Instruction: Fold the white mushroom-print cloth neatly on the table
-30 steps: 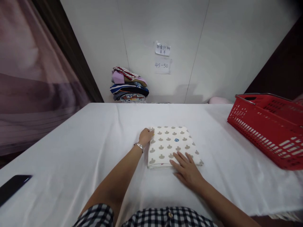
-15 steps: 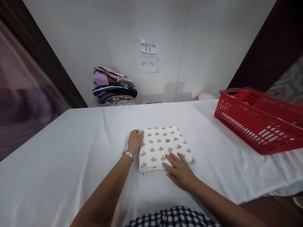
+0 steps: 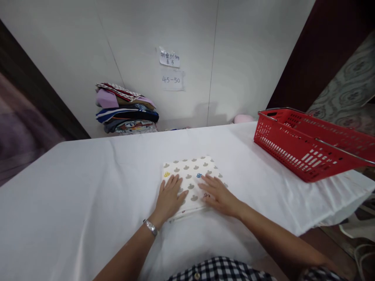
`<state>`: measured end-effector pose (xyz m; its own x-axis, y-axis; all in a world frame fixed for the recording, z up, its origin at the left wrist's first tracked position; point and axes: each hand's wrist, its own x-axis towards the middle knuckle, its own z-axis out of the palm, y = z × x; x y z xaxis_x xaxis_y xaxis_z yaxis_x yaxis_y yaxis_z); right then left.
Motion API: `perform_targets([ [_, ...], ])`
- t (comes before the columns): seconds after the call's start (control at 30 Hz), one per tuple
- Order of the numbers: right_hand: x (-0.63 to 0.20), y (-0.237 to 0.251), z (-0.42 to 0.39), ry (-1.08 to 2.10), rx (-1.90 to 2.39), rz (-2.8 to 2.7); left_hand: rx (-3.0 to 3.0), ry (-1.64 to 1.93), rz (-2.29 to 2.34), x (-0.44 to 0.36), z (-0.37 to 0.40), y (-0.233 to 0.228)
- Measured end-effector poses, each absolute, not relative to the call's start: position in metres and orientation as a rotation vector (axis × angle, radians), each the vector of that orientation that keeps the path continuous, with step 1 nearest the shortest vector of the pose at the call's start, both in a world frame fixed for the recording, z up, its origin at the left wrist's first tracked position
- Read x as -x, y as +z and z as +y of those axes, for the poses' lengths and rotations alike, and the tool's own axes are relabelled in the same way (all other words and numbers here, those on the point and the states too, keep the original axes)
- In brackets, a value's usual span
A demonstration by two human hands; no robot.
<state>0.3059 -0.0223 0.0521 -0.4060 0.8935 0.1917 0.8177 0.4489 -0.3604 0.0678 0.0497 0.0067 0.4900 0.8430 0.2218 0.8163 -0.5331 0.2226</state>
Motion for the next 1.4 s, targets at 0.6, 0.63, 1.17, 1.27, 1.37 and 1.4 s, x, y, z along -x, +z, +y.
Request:
perform_targets([
  [0.6, -0.351, -0.001, 0.029, 0.715, 1.748, -1.421, -2.227, 0.677, 1.622, -0.066, 0.044, 0.007],
  [0.63, -0.353, 0.0, 0.026, 0.76, 1.749, -1.345, -2.136, 0.724, 1.68, -0.064, 0.044, 0.006],
  [1.17, -0.339, 0.034, 0.042, 1.105, 1.382, -1.027, -1.315, 0.987, 1.598, -0.051, 0.068, 0.018],
  [1.27, -0.33, 0.039, 0.065, 1.059, 1.338, -1.016, -1.359, 1.049, 1.624, -0.044, 0.095, 0.034],
  [1.37, -0.325, 0.036, 0.092, 1.087, 1.439, -0.999, -1.471, 0.999, 1.72, -0.037, 0.119, 0.04],
  [1.4, -0.324, 0.032, 0.099, 1.085, 1.512, -1.009, -1.521, 0.947, 1.748, -0.036, 0.124, 0.038],
])
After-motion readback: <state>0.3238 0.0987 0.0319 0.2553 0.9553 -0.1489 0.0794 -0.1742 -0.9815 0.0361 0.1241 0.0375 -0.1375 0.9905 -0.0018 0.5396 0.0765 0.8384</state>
